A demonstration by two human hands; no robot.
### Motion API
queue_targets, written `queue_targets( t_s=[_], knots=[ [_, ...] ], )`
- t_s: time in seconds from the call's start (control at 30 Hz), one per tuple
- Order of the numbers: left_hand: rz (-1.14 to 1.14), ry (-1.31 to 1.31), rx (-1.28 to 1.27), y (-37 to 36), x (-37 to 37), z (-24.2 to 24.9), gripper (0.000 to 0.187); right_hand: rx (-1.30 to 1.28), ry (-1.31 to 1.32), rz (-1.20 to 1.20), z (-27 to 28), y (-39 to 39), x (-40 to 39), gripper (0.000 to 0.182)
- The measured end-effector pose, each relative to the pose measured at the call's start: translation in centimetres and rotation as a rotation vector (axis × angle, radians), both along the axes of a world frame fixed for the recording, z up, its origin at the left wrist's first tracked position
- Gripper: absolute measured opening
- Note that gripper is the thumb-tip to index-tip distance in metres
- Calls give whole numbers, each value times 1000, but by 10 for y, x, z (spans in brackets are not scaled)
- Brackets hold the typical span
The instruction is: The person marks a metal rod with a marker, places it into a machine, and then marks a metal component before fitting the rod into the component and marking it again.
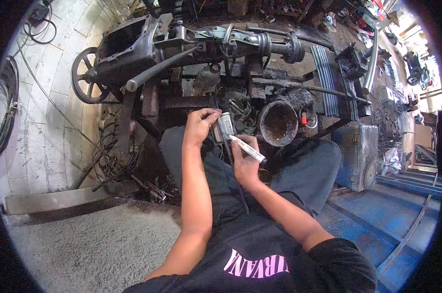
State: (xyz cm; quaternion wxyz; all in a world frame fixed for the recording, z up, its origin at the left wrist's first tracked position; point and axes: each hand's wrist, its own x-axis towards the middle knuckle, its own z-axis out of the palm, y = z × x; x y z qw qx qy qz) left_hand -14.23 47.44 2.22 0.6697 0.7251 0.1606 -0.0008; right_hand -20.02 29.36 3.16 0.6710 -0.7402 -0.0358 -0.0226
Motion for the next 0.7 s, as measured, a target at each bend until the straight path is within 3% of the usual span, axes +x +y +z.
queue_targets(
  t_s=[0.43, 0.7],
  knots=[
    [59, -10, 25, -3, 1, -2, 20, -12, 87, 51, -7, 2, 3, 17],
    [97, 50, 22, -6, 2, 1, 20, 26, 8, 46, -11, 4, 3, 17]
  ],
)
